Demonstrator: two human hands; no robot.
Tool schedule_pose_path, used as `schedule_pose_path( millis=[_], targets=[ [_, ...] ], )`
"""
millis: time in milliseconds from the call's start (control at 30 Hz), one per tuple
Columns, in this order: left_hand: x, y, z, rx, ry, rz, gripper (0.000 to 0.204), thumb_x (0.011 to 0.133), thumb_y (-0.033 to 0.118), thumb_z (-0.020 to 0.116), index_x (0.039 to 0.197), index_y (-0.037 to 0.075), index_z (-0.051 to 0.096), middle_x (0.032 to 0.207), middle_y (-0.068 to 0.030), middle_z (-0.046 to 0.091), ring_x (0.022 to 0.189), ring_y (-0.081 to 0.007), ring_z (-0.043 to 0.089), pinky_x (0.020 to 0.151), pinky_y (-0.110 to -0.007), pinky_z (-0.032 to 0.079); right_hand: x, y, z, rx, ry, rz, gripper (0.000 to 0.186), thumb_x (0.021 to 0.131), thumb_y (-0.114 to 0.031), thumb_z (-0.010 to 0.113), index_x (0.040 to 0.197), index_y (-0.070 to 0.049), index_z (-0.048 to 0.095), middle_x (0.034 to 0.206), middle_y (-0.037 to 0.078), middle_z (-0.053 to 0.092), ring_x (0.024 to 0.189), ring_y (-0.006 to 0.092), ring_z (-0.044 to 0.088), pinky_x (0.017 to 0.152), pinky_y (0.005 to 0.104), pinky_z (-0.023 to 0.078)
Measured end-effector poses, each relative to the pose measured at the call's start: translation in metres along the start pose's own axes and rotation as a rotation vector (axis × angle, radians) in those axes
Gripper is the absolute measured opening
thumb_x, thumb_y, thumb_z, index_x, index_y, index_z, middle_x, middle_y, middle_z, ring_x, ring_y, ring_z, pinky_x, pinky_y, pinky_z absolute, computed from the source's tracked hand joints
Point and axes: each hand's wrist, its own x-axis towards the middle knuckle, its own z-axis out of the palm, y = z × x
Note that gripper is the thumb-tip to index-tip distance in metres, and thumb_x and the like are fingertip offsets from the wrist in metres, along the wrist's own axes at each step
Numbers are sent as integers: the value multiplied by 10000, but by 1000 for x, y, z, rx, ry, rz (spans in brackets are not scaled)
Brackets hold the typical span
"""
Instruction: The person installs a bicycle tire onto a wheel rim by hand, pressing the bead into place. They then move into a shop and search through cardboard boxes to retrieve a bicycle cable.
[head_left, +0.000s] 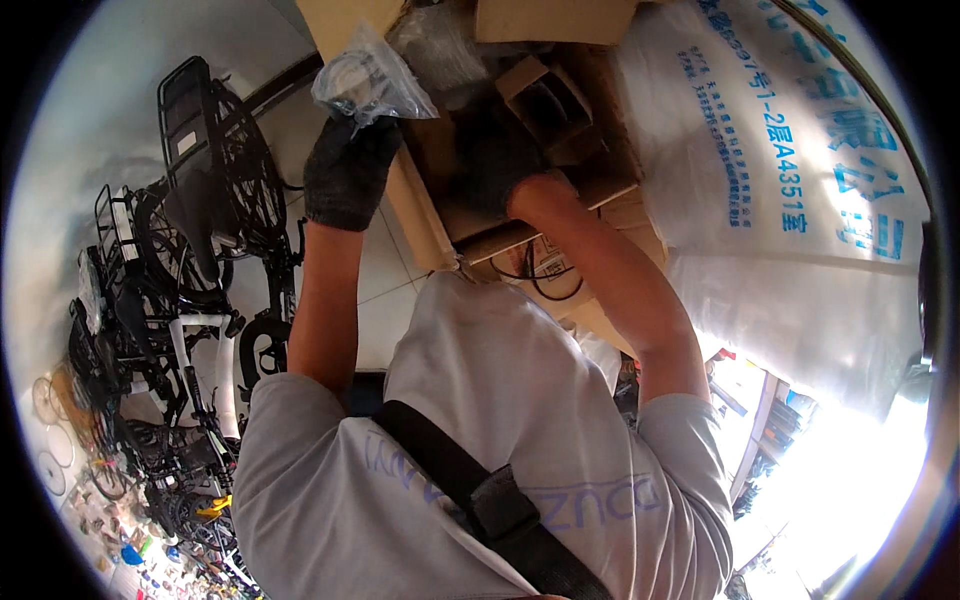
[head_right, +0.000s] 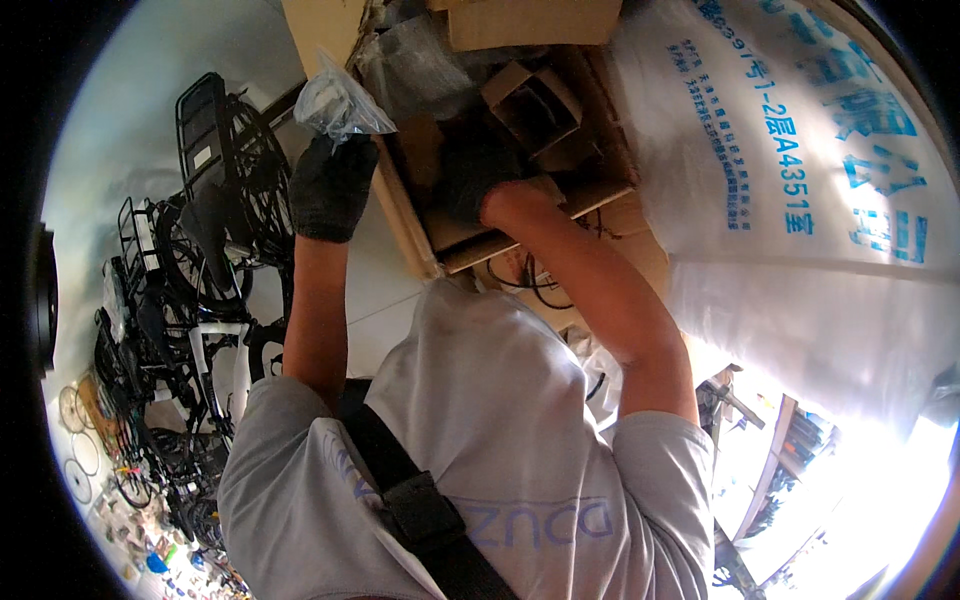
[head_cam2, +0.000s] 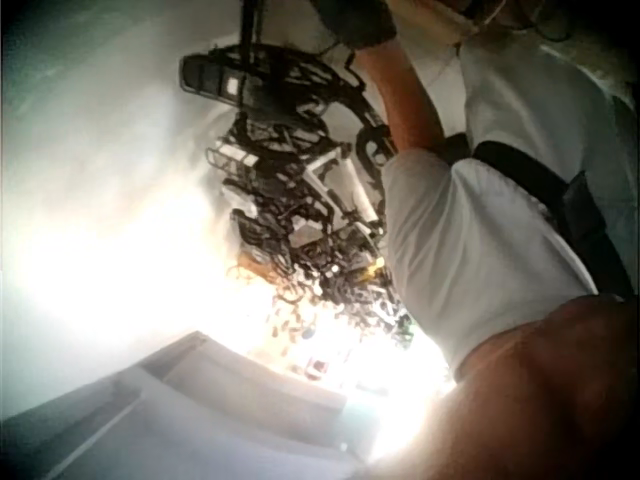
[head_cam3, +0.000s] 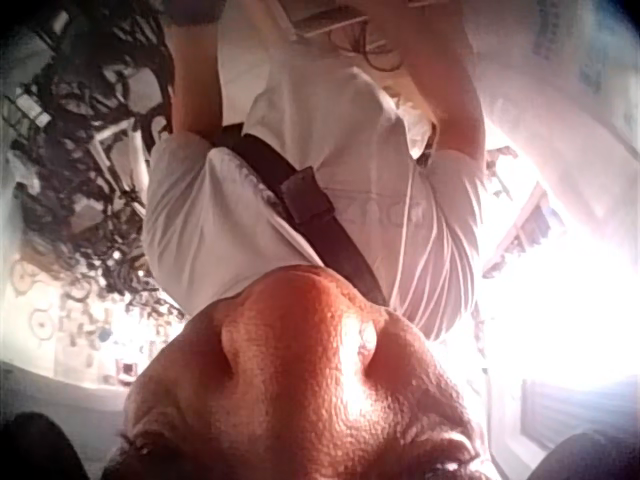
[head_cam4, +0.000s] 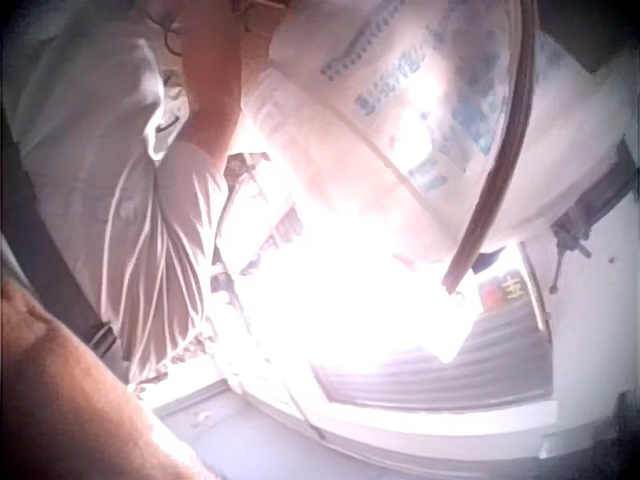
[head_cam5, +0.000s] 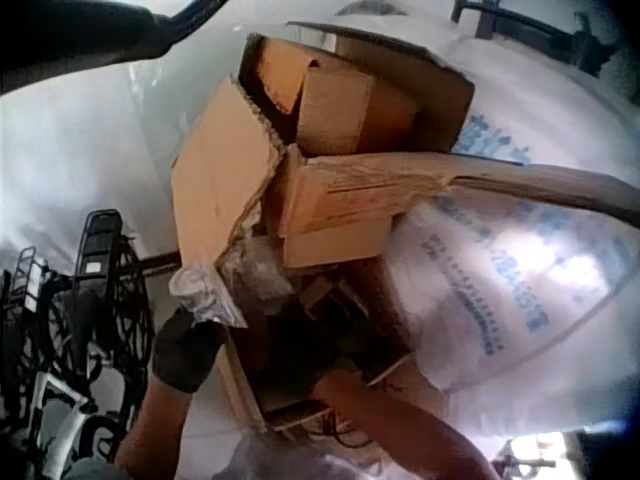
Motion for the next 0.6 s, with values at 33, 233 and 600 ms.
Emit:
schedule_pose_path(
  millis=[33, 233, 600],
  targets=[
    [2, 1, -7, 65, -15, 15, 387, 951, 157, 694, 1317, 52, 623, 1215, -132, 689, 1114, -311, 668, 951, -470, 579, -2, 7, 1, 8, -3, -25, 536, 946, -273, 552, 1435, -54, 515, 1378, 245, 572, 1362, 387, 483, 1129, 471, 408],
    [-7, 8, -20, -9, -66, 13, 409, 974, 200, 678, 1343, 41, 604, 1307, -149, 646, 1215, -329, 612, 1039, -493, 521, -30, 28, -59, 51, 2, 76, 400, 966, -210, 577, 1329, -41, 586, 1313, 204, 618, 1290, 341, 557, 1060, 472, 476],
    [-8, 10, -28, 179, 19, 43, 398, 968, 238, 698, 1313, 50, 637, 1248, -131, 676, 1176, -320, 634, 1030, -502, 525, -46, 74, -43, 407, 236, -51, 381, 989, -183, 560, 1362, -142, 625, 1426, 146, 599, 1280, 300, 590, 1087, 428, 478]
  ],
)
